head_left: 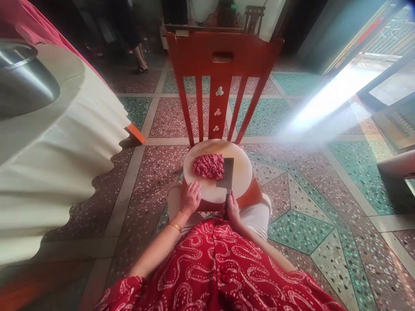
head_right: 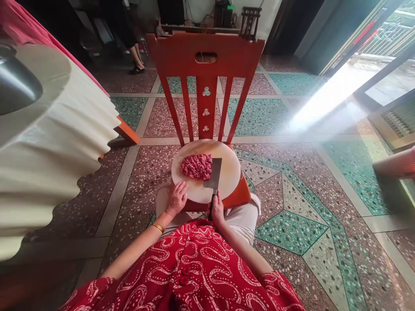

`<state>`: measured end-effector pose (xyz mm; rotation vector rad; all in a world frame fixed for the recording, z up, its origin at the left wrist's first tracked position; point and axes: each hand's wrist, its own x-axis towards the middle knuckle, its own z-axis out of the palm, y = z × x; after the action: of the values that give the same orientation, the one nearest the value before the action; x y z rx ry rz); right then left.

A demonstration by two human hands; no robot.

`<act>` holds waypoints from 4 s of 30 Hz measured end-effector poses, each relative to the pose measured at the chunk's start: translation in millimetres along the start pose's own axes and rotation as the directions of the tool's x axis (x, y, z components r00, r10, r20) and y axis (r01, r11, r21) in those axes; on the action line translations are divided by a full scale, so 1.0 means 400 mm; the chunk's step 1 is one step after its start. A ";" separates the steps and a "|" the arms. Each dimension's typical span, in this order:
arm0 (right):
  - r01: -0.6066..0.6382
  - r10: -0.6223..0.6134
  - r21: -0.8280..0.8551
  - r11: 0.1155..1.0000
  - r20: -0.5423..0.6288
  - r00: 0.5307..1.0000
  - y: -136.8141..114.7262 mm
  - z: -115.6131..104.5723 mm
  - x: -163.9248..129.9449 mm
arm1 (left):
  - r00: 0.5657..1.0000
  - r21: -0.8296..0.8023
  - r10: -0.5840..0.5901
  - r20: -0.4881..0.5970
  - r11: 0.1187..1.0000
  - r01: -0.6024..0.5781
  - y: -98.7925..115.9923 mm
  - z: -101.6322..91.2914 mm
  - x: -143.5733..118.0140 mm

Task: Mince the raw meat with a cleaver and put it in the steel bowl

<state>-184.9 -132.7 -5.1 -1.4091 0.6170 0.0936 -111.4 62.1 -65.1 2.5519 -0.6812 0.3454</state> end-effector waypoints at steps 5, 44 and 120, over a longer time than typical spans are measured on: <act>0.119 -0.118 -0.085 0.989 0.015 0.993 -0.070 0.001 0.065 | 1.000 -0.021 -0.018 -0.005 1.000 0.018 -0.005 0.007 0.002; 0.547 -0.431 -0.760 0.352 0.388 0.815 -0.265 0.005 0.096 | 0.999 -0.052 -0.046 -0.028 0.998 0.044 0.009 -0.004 -0.009; 0.462 -0.278 -0.856 0.232 0.397 0.875 -0.262 -0.023 0.128 | 0.997 -0.126 0.056 -0.049 0.990 -0.062 0.004 -0.008 -0.032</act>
<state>-101.5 -175.8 64.4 -2.6729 -0.0420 0.2040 -123.4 67.6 -66.1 2.4001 -0.7391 0.3665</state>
